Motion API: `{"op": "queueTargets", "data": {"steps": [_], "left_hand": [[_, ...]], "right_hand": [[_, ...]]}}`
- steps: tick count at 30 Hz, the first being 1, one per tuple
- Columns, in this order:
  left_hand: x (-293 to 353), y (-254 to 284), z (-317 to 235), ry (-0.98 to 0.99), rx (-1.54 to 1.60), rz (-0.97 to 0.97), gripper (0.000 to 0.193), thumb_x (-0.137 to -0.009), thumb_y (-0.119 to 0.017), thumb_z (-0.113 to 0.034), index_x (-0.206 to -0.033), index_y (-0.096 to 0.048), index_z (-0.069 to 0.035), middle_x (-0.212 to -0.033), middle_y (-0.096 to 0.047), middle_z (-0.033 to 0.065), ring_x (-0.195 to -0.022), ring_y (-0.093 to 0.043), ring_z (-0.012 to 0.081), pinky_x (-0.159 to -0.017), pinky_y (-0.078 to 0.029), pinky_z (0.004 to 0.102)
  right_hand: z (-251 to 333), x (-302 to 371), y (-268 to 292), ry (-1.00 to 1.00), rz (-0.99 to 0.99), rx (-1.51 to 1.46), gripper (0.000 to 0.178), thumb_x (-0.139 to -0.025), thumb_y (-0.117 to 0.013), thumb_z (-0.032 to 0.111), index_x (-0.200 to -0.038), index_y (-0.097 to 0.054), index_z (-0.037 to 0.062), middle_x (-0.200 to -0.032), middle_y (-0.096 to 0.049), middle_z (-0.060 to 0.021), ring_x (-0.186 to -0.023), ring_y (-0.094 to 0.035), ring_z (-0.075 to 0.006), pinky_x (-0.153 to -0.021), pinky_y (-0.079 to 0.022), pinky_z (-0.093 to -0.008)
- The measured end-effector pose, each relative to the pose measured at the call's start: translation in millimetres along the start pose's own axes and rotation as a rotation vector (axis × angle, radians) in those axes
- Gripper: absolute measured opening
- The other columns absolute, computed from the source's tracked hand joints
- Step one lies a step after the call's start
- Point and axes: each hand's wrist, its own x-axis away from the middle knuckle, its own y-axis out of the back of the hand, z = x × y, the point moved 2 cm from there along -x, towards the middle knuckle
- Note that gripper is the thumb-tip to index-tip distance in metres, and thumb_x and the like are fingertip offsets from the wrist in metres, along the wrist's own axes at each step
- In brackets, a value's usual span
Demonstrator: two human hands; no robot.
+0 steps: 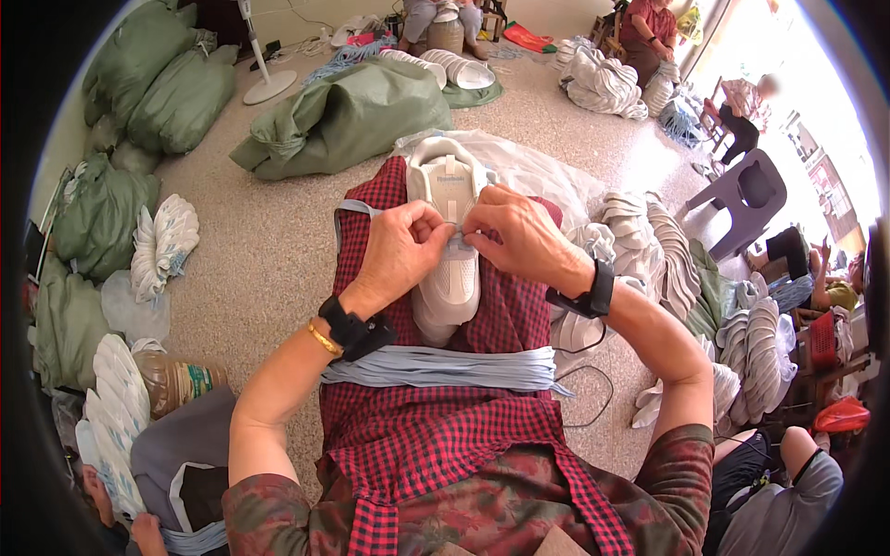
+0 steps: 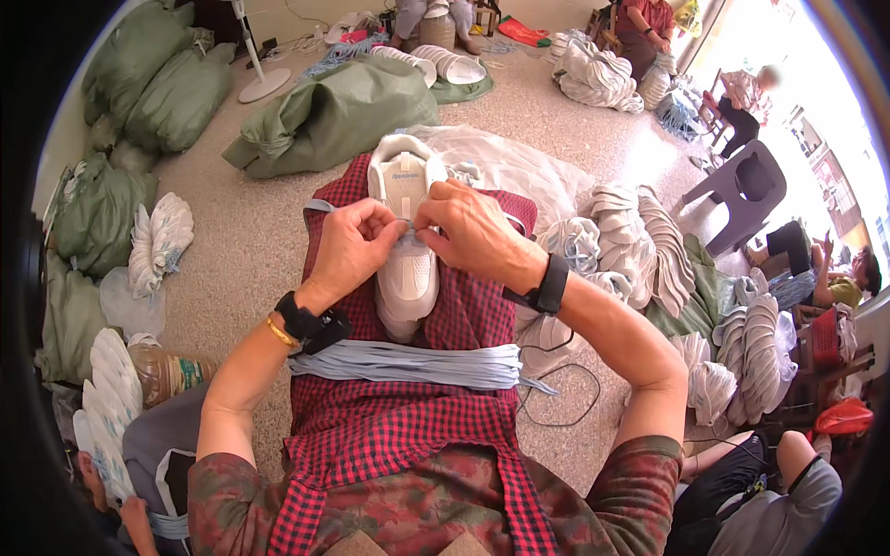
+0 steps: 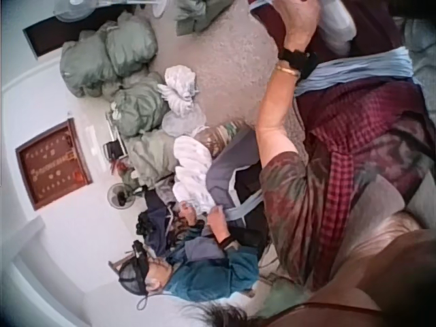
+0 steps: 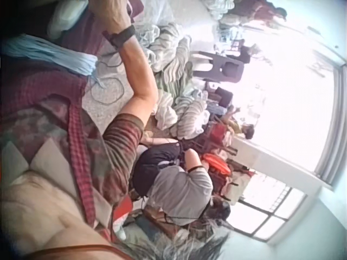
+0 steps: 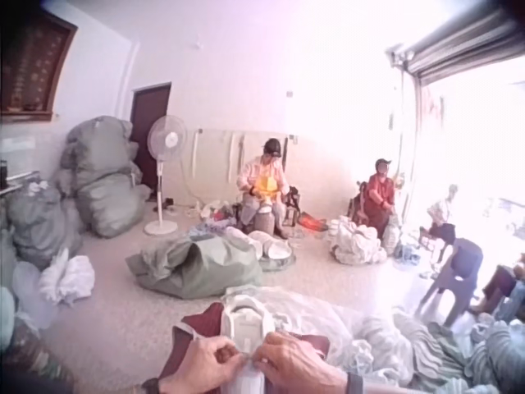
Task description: Insert and thread laces through the eyelets of a shoe.
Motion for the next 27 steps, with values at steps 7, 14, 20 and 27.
{"op": "queueTargets", "data": {"steps": [7,14,20,27], "left_hand": [[-2.8,-1.0,8.2,-0.008,0.031,0.068,0.014,-0.082,-0.076,-0.01,-0.08,-0.066,0.0,-0.065,-0.06,-0.0026,-0.059,-0.051,0.0024,-0.053,-0.042,0.0207],[-4.2,-2.4,7.9,-0.007,0.023,0.131,0.013,-0.083,-0.075,-0.01,-0.082,-0.066,0.0,-0.064,-0.059,-0.0036,-0.06,-0.051,0.0014,-0.053,-0.042,0.0198],[-3.4,19.2,-2.6,-0.126,0.028,-0.006,0.008,-0.08,-0.07,-0.004,-0.082,-0.064,0.0,-0.071,-0.061,0.006,-0.061,-0.059,0.0135,-0.057,-0.049,0.0283],[-2.8,29.4,12.6,-0.321,-0.209,-0.079,0.016,-0.077,-0.063,-0.003,-0.092,-0.058,0.0,-0.093,-0.057,0.0154,-0.091,-0.06,0.0325,-0.08,-0.05,0.0401]], "right_hand": [[-1.4,3.2,-0.8,-0.014,0.018,-0.058,0.013,-0.077,-0.072,0.01,-0.083,-0.064,0.0018,-0.081,-0.057,-0.0118,-0.082,-0.06,-0.03,-0.071,-0.047,-0.0398],[-1.8,7.0,-6.5,-0.181,0.045,-0.303,0.011,-0.082,-0.068,0.007,-0.085,-0.061,-0.0006,-0.08,-0.055,-0.0118,-0.074,-0.058,-0.0268,-0.067,-0.045,-0.0368],[0.1,6.5,2.7,-0.166,-0.134,-0.255,0.014,-0.084,-0.067,0.01,-0.088,-0.059,-0.0009,-0.085,-0.058,-0.0148,-0.076,-0.061,-0.0312,-0.067,-0.048,-0.0403],[-5.6,15.8,-2.7,-0.185,-0.058,-0.118,0.022,-0.084,-0.068,0.017,-0.09,-0.056,-0.0007,-0.084,-0.059,-0.0179,-0.078,-0.061,-0.0357,-0.07,-0.047,-0.0428]]}}
